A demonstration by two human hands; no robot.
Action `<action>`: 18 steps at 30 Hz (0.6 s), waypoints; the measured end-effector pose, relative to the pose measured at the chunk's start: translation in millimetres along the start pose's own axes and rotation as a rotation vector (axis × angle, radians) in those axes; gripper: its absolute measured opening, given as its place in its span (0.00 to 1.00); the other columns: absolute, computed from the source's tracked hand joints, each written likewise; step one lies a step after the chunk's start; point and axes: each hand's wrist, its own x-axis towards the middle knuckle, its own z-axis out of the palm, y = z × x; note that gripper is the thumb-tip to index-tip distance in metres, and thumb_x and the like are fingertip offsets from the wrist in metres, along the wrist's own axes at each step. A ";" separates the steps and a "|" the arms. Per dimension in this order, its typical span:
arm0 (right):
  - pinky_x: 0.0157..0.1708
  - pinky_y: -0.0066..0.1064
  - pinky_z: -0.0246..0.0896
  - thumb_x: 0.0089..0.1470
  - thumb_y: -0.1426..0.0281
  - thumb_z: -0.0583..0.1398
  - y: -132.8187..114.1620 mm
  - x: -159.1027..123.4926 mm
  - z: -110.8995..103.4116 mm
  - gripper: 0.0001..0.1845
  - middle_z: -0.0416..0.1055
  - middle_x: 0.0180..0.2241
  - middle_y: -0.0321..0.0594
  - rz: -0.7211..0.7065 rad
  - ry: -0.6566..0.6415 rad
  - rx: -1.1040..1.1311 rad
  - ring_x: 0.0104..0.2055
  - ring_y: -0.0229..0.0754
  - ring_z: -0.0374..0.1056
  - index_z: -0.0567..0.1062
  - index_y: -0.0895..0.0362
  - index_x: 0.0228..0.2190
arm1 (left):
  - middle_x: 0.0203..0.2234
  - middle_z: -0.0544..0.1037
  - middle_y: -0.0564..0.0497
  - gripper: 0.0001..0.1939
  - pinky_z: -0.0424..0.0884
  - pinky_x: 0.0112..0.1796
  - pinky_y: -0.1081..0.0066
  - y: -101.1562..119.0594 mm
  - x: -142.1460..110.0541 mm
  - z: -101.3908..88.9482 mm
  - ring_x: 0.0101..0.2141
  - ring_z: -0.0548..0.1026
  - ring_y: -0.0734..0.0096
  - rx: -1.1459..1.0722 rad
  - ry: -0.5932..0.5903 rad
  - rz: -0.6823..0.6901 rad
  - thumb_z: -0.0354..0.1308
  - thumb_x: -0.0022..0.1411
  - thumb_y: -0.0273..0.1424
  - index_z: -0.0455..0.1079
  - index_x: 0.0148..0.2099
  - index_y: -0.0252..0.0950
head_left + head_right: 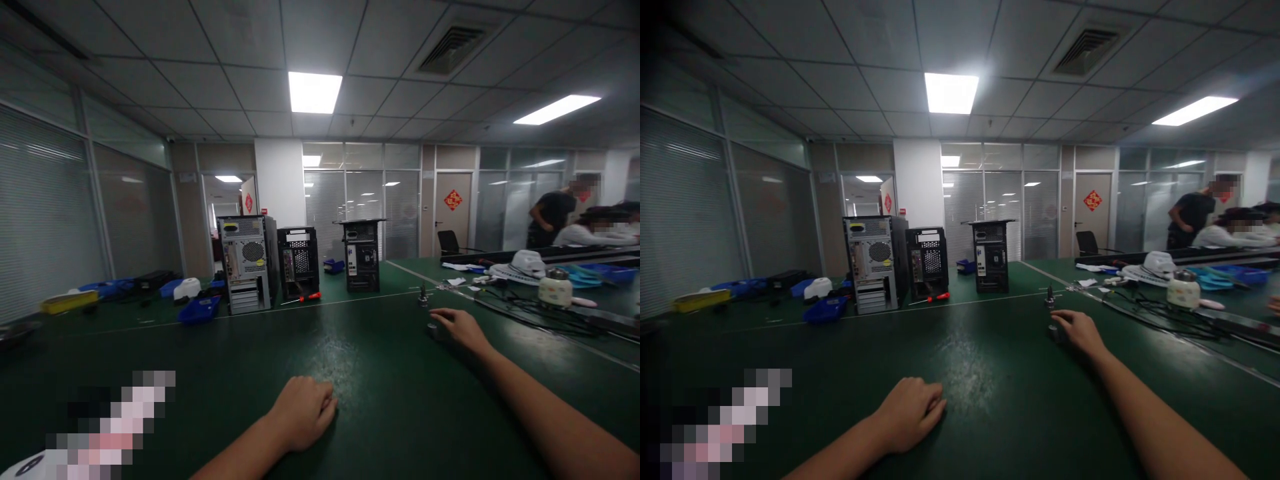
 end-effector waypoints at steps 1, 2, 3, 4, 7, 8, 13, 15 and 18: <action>0.51 0.40 0.63 0.54 0.56 0.57 0.4 0.2 0.8 0.22 0.79 0.46 0.43 -0.011 -0.023 -0.002 0.50 0.53 0.72 0.81 0.53 0.45 | 0.26 0.77 0.49 0.16 0.64 0.32 0.66 -0.2 0.2 0.4 0.30 0.76 0.59 0.002 -0.001 0.001 0.45 0.69 0.39 0.68 0.33 0.39; 0.51 0.40 0.63 0.54 0.56 0.57 0.4 0.4 1.3 0.23 0.79 0.46 0.43 -0.023 -0.041 -0.003 0.50 0.53 0.72 0.81 0.54 0.45 | 0.26 0.77 0.49 0.16 0.64 0.32 0.66 -0.4 0.5 0.9 0.30 0.76 0.59 0.005 0.000 0.001 0.45 0.69 0.39 0.68 0.33 0.39; 0.51 0.40 0.64 0.54 0.56 0.57 0.2 0.3 1.5 0.23 0.79 0.46 0.44 -0.036 -0.054 -0.004 0.50 0.54 0.73 0.81 0.54 0.45 | 0.26 0.77 0.49 0.16 0.64 0.31 0.66 -0.5 0.7 1.3 0.30 0.76 0.59 0.009 0.002 0.002 0.45 0.69 0.39 0.68 0.33 0.39; 0.50 0.40 0.64 0.54 0.56 0.56 -0.3 0.1 1.5 0.24 0.79 0.45 0.44 -0.047 -0.063 -0.006 0.49 0.54 0.73 0.81 0.55 0.45 | 0.26 0.77 0.49 0.16 0.64 0.31 0.66 -0.7 0.8 1.8 0.30 0.76 0.58 0.014 0.005 0.001 0.45 0.69 0.39 0.68 0.33 0.39; 0.49 0.39 0.65 0.54 0.56 0.56 -3.2 -1.4 0.8 0.24 0.79 0.45 0.45 -0.062 -0.072 -0.017 0.49 0.54 0.73 0.81 0.56 0.44 | 0.26 0.77 0.49 0.16 0.65 0.31 0.66 -0.7 0.3 2.1 0.30 0.76 0.58 0.022 0.011 0.003 0.45 0.69 0.39 0.69 0.33 0.39; 0.48 0.39 0.65 0.54 0.56 0.56 -4.3 -1.8 0.6 0.24 0.79 0.45 0.45 -0.062 -0.077 -0.019 0.48 0.54 0.73 0.81 0.56 0.44 | 0.26 0.77 0.49 0.16 0.65 0.31 0.66 -0.6 -0.1 1.7 0.30 0.76 0.58 0.020 0.010 0.006 0.44 0.69 0.39 0.69 0.33 0.39; 0.47 0.37 0.66 0.52 0.56 0.58 -5.7 -0.5 1.3 0.22 0.79 0.44 0.46 -0.064 -0.118 -0.034 0.47 0.51 0.73 0.81 0.55 0.42 | 0.26 0.77 0.49 0.17 0.64 0.31 0.66 0.2 -1.1 -0.9 0.29 0.76 0.59 0.009 0.005 0.005 0.44 0.69 0.39 0.69 0.33 0.39; 0.45 0.37 0.66 0.51 0.56 0.59 -3.6 1.5 2.6 0.21 0.79 0.43 0.46 -0.041 -0.105 -0.046 0.45 0.51 0.73 0.81 0.56 0.40 | 0.26 0.77 0.49 0.17 0.64 0.31 0.67 0.2 -0.8 -0.9 0.29 0.76 0.60 0.006 0.003 0.002 0.45 0.69 0.39 0.69 0.33 0.39; 0.41 0.37 0.66 0.49 0.53 0.60 1.8 3.8 5.1 0.21 0.79 0.39 0.47 0.066 -0.110 -0.024 0.40 0.50 0.74 0.79 0.57 0.36 | 0.25 0.76 0.49 0.17 0.64 0.31 0.67 0.0 0.0 0.6 0.29 0.76 0.60 0.006 0.011 0.003 0.44 0.69 0.39 0.68 0.32 0.39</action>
